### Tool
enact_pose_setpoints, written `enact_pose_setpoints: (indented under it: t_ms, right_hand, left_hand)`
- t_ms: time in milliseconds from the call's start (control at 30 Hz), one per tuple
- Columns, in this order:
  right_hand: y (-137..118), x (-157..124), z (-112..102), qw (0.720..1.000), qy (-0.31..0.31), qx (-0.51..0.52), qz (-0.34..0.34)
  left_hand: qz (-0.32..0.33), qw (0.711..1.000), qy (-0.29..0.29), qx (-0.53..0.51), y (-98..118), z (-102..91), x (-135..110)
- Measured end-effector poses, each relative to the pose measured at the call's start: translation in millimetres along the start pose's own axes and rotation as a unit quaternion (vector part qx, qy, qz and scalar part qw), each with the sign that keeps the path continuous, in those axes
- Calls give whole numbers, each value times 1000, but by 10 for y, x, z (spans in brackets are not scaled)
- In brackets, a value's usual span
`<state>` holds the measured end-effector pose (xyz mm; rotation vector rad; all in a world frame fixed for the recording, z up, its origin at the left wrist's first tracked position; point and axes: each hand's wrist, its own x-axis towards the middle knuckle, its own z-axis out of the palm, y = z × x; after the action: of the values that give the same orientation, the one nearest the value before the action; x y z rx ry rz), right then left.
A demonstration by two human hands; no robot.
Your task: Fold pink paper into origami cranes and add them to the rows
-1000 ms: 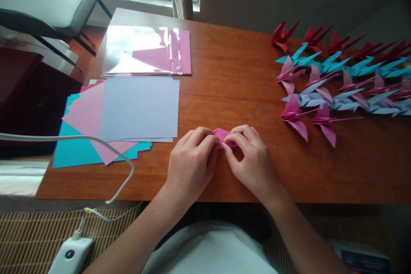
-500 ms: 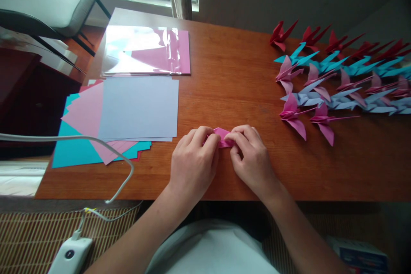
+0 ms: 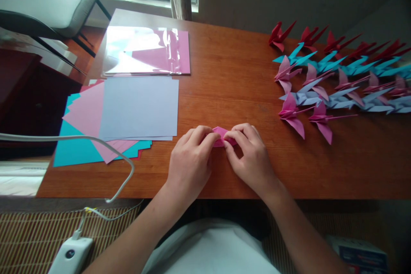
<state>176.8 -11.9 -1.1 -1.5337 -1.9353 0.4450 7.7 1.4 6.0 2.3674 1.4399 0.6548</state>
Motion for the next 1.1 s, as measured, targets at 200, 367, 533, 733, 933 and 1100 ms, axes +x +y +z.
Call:
enact_pose_setpoints:
  t_ms: [200, 367, 533, 733, 933, 1100]
  right_hand:
    - [-5, -4, -5, 1000, -1, 6, 3]
    - [24, -4, -2, 1000, -8, 7, -6]
    - [46, 16, -23, 998, -40, -19, -36]
    - [-1, 19, -105, 990, -69, -112, -54]
    - [-9, -85, -222, 981, -64, -174, -59]
    - [-123, -251, -205, 981, -85, -158, -72]
  left_hand:
    - [13, 999, -3, -33, -52, -31, 4]
    - [34, 994, 49, -87, 8, -84, -86]
    - [73, 995, 33, -62, 158, -57, -295]
    - [56, 997, -24, 37, 238, -44, -380]
    - [43, 995, -51, 68, 208, -162, -312]
    - [29, 995, -45, 89, 138, -168, -233]
